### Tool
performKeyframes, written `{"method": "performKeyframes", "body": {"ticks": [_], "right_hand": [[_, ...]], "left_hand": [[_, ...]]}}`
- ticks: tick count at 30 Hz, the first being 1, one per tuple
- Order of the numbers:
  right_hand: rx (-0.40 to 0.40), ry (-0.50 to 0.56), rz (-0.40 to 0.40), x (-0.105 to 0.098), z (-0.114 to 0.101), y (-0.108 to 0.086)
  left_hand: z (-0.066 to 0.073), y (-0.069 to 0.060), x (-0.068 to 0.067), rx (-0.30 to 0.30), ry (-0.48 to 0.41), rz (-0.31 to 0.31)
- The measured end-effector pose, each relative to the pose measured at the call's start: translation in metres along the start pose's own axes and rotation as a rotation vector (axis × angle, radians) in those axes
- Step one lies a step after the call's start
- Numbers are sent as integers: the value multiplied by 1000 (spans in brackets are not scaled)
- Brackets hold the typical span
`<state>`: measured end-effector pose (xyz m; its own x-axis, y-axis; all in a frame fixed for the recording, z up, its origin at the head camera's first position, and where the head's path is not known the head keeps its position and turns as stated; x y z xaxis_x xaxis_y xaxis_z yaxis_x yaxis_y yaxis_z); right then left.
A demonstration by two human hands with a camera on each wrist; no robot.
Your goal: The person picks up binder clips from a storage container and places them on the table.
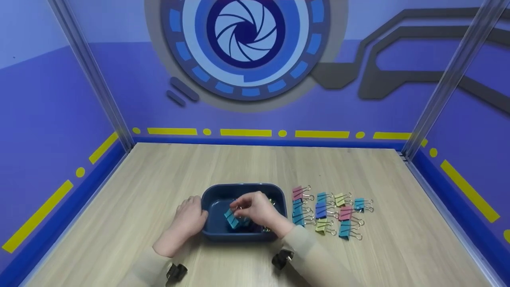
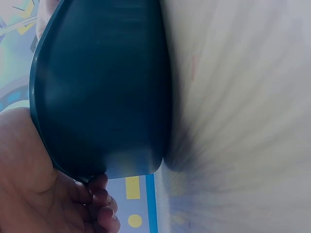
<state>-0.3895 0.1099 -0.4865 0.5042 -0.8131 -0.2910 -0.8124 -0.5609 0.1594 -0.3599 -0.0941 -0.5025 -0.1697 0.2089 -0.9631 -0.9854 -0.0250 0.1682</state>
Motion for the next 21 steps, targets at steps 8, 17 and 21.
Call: {"method": "performKeyframes", "body": {"ticks": [8,17,21], "right_hand": [[43,114,113,-18,-7,-9],[35,202,275,-44,-17,-31],[36,271,345,-54,-20,-44]], "left_hand": [[0,1,0,-11,4,10],[0,0,-1,3,-6,29],[1,-2,-2,18,-4,34]]}}
Point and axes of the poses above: each hand's wrist, its own y-axis towards the middle knuckle, its own x-axis out of the palm, z = x × y, the point moved 6 cm from there along y, towards the middle knuckle, and after that the axes turned 13 degrees about y, right-handed, at the moved point
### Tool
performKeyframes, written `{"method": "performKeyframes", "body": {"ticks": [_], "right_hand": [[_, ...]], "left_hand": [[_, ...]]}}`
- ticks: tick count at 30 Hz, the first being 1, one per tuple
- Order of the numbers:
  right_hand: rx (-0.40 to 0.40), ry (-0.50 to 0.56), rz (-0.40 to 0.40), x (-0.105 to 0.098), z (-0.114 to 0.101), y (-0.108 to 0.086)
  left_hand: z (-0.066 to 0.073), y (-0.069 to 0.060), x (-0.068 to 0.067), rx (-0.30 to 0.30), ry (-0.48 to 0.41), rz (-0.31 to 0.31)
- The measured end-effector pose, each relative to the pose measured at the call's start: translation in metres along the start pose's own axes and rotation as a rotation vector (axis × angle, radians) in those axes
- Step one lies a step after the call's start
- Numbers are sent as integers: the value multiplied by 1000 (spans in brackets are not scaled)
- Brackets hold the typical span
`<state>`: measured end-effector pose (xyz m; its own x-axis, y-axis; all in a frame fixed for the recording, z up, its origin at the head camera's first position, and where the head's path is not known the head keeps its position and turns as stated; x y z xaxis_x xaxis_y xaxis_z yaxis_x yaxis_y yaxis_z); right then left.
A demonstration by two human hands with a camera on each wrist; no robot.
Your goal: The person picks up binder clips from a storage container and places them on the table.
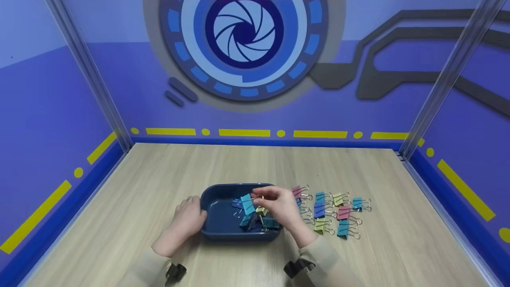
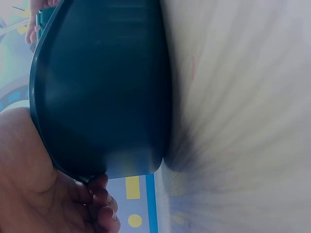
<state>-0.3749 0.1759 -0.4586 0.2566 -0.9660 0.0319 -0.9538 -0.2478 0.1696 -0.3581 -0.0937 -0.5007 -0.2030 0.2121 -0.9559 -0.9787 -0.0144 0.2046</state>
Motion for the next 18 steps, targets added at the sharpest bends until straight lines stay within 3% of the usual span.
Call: {"method": "performKeyframes", "body": {"ticks": [10,18], "right_hand": [[-5,14,178,-37,-14,-33],[3,-4,309,-76,-7,-64]], "left_hand": [[-1,1,1,-23,-12,-18],[0,1,1,-27,-16,-24]]}}
Point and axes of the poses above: each hand's wrist, its own y-axis towards the middle knuckle, its own x-axis out of the palm, z = x × y, the point moved 6 cm from there along y, towards the middle knuckle, and after that the axes turned 13 degrees about y, right-handed, at the moved point
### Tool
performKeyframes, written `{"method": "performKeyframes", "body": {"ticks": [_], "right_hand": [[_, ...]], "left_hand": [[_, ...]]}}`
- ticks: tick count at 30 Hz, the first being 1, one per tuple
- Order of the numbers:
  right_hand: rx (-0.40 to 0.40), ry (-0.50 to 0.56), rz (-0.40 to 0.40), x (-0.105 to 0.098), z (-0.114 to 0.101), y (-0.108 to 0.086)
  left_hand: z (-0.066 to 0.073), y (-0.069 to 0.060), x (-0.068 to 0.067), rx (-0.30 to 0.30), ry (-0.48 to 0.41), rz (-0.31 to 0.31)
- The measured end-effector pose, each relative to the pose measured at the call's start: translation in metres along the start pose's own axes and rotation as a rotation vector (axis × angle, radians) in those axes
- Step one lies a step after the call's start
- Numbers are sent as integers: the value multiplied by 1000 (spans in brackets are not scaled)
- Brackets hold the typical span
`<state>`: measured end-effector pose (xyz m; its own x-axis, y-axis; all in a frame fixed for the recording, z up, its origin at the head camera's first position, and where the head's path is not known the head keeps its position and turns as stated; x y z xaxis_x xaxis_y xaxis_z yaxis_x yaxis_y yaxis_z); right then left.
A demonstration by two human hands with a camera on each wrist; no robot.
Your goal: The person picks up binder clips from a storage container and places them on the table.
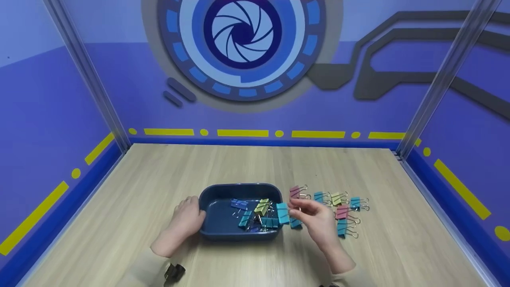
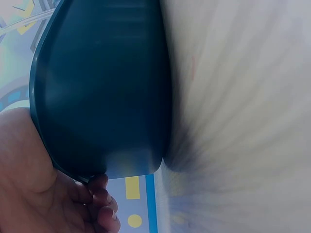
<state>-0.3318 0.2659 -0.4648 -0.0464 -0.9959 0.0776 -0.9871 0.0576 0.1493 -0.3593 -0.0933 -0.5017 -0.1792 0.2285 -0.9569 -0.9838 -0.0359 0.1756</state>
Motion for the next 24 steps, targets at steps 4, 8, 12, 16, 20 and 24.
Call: {"method": "performKeyframes", "body": {"ticks": [4,8,12,16,20,24], "right_hand": [[32,7,31,-19,11,-7],[89,-28,49,-31,25,-15],[137,-67,48,-36,38,-19],[169,-111,31,-37,50,-20],[192,-150,23,-36,58,-20],[220,-187,24,-34,63,-17]], "left_hand": [[0,0,0,-4,1,-2],[0,0,1,2,3,-2],[0,-1,1,13,8,-1],[0,-1,1,12,9,-7],[-1,-1,2,8,4,-11],[-1,0,0,6,4,4]]}}
Point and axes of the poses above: each hand's wrist, its own y-axis towards the middle knuckle, its own x-axis out of the palm, z = x × y, the point moved 6 cm from there along y, towards the middle knuckle, and after that the axes turned 13 degrees about y, right-handed, at the moved point
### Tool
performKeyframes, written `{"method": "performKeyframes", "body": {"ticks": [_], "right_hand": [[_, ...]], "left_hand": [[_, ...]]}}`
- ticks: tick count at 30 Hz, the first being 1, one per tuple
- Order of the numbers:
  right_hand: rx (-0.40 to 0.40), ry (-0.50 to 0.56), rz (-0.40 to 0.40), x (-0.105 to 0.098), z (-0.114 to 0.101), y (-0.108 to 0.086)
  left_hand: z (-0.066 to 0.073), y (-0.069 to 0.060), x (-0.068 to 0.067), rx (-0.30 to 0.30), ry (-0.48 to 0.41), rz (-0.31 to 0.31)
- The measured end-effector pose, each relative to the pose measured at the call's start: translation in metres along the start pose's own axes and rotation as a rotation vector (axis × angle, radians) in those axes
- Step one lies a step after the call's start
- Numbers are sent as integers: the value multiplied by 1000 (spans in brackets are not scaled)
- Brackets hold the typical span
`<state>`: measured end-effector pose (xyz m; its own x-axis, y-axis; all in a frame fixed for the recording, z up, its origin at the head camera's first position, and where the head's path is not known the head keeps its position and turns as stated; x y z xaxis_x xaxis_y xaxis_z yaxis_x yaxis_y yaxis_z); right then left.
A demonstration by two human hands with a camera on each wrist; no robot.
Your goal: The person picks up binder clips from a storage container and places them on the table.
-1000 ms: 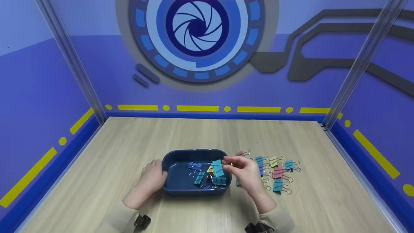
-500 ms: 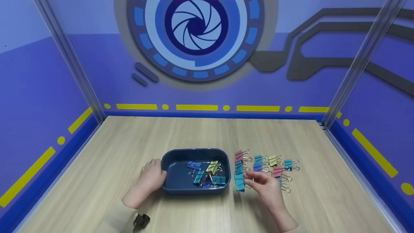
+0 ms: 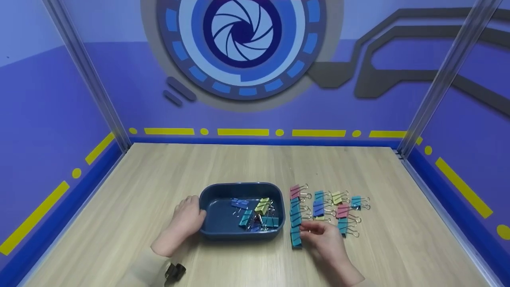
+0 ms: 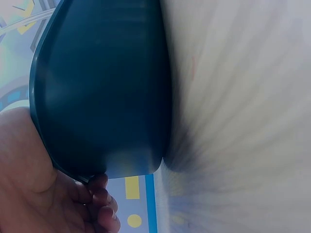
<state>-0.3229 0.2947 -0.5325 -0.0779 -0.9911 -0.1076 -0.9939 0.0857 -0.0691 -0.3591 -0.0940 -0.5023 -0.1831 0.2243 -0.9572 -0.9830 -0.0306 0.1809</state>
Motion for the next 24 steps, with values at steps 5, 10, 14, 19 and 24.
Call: {"method": "performKeyframes", "body": {"ticks": [5,10,14,19,24], "right_hand": [[-18,-81,-12,3,-1,7],[-30,-85,-2,4,-2,14],[-49,-109,13,3,-3,20],[-61,-148,12,4,-5,24],[-59,-158,-1,5,-7,24]], "left_hand": [[0,0,-1,-1,-2,9],[0,0,-1,1,-10,14],[0,0,0,1,-10,1],[0,0,0,-1,-14,-14],[-1,1,0,-2,-15,6]]}}
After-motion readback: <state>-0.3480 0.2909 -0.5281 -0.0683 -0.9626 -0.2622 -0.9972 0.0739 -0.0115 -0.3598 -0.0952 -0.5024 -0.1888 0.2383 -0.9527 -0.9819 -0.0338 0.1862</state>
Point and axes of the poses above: each hand's wrist, its own y-axis towards the middle knuckle, its own x-axis out of the palm, z = x × y, the point moved 6 cm from there along y, towards the middle knuckle, and after that the axes turned 13 degrees about y, right-handed, at the moved point
